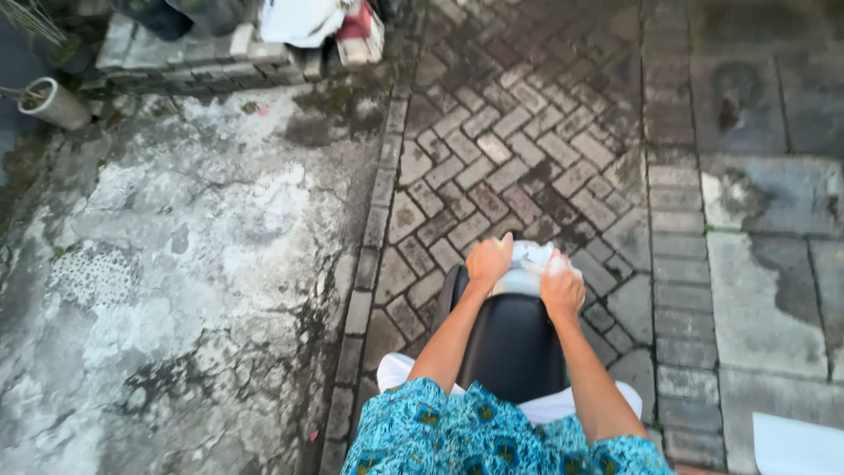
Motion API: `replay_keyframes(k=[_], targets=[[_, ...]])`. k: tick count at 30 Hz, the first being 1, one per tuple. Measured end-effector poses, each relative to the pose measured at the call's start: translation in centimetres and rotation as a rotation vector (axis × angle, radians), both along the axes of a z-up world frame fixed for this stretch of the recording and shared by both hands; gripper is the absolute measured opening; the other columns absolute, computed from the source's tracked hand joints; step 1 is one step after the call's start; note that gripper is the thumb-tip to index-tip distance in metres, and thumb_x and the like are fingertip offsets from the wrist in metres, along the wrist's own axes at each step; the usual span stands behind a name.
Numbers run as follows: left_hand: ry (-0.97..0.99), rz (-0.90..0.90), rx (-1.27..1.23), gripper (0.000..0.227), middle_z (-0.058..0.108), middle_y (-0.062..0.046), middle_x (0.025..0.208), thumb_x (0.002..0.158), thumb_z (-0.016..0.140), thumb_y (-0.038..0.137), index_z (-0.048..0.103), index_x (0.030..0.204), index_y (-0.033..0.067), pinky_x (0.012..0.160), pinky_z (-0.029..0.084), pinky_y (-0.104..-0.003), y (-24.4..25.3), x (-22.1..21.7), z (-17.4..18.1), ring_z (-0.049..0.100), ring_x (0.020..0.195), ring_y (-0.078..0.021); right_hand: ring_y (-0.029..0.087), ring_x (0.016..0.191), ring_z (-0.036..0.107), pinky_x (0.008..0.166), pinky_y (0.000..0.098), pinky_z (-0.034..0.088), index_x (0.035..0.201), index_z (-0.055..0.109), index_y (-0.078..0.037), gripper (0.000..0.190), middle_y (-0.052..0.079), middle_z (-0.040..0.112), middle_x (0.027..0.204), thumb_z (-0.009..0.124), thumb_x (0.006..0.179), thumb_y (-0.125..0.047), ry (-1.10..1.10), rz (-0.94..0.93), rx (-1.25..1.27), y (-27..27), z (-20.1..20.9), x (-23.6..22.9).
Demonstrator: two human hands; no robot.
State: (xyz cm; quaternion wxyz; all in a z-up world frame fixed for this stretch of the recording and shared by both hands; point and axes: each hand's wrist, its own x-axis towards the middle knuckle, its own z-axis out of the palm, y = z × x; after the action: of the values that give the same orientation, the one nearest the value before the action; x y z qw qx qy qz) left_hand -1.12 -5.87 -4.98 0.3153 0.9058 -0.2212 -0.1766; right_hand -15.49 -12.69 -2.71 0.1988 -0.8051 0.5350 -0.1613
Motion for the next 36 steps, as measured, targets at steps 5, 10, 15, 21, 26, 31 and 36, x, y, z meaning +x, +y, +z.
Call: replay_keyframes(k=[5, 10, 15, 21, 26, 31, 36], targets=[[0.020, -0.038, -0.093, 0.058, 0.074, -0.025, 0.095, 0.095, 0.053, 0.057, 0.074, 0.100, 0.0032, 0.087, 0.052, -0.055, 2.1, -1.1, 1.3, 0.069, 0.096, -0.0460, 0.051, 0.089, 0.068, 0.081, 0.0595, 0.052, 0.101, 0.069, -0.007, 0.043, 0.027, 0.072, 0.092, 0.041, 0.108, -0.040, -0.041, 0.017, 0.022, -0.3, -0.7, -0.4], [-0.127, -0.061, -0.308, 0.056, 0.072, -0.025, 0.099, 0.087, 0.067, 0.051, 0.064, 0.116, 0.0028, 0.079, 0.052, -0.056, 7.0, -2.4, -2.6, 0.068, 0.094, -0.0479, 0.049, 0.093, 0.068, 0.084, 0.0582, 0.052, 0.103, 0.068, -0.006, 0.044, 0.026, 0.072, 0.096, 0.040, 0.109, -0.039, -0.044, 0.052, 0.051, -0.3, -0.9, -0.7], [0.151, 0.088, -0.302, 0.049, 0.073, -0.023, 0.090, 0.094, 0.061, 0.053, 0.067, 0.105, 0.0056, 0.078, 0.055, -0.051, 14.4, -4.8, -4.3, 0.072, 0.089, -0.0430, 0.049, 0.096, 0.066, 0.084, 0.0578, 0.050, 0.109, 0.068, -0.007, 0.043, 0.027, 0.072, 0.101, 0.039, 0.109, -0.038, -0.027, 0.038, 0.078, 0.0, -0.2, -0.7], [0.206, 0.318, -0.182, 0.050, 0.074, -0.023, 0.086, 0.097, 0.057, 0.054, 0.074, 0.095, 0.0079, 0.078, 0.054, -0.049, 19.8, -6.8, -9.6, 0.072, 0.088, -0.0433, 0.049, 0.096, 0.066, 0.085, 0.0573, 0.050, 0.104, 0.068, -0.005, 0.044, 0.027, 0.071, 0.100, 0.039, 0.111, -0.037, -0.061, 0.041, 0.038, -0.4, -1.4, -0.7], [0.103, 0.362, -0.350, 0.047, 0.075, -0.020, 0.091, 0.096, 0.062, 0.052, 0.070, 0.103, 0.0068, 0.078, 0.055, -0.047, 15.7, -3.7, -4.6, 0.073, 0.089, -0.0393, 0.048, 0.095, 0.066, 0.083, 0.0565, 0.051, 0.106, 0.067, -0.006, 0.036, 0.025, 0.071, 0.099, 0.043, 0.109, -0.033, -0.069, 0.031, -0.032, -0.4, -2.0, -1.0], [0.235, 0.256, -0.744, 0.043, 0.075, -0.012, 0.105, 0.098, 0.061, 0.045, 0.067, 0.119, 0.0081, 0.088, 0.055, -0.037, 8.8, -2.6, 1.7, 0.071, 0.095, -0.0243, 0.041, 0.102, 0.066, 0.087, 0.0518, 0.052, 0.114, 0.070, -0.008, 0.030, 0.017, 0.072, 0.111, 0.048, 0.100, -0.023, -0.478, 0.024, -0.277, 1.6, -1.8, -0.7], [0.271, -0.191, -1.051, 0.064, 0.022, -0.020, 0.169, 0.113, 0.033, 0.040, 0.020, 0.161, 0.0009, 0.126, 0.019, -0.040, 0.7, -5.7, 0.2, 0.022, 0.154, -0.0321, 0.019, 0.150, 0.039, 0.123, 0.0341, 0.026, 0.156, 0.044, -0.010, 0.052, 0.008, 0.043, 0.162, 0.040, 0.109, -0.033, -1.215, 0.380, 0.692, 4.6, -1.4, 0.4]])
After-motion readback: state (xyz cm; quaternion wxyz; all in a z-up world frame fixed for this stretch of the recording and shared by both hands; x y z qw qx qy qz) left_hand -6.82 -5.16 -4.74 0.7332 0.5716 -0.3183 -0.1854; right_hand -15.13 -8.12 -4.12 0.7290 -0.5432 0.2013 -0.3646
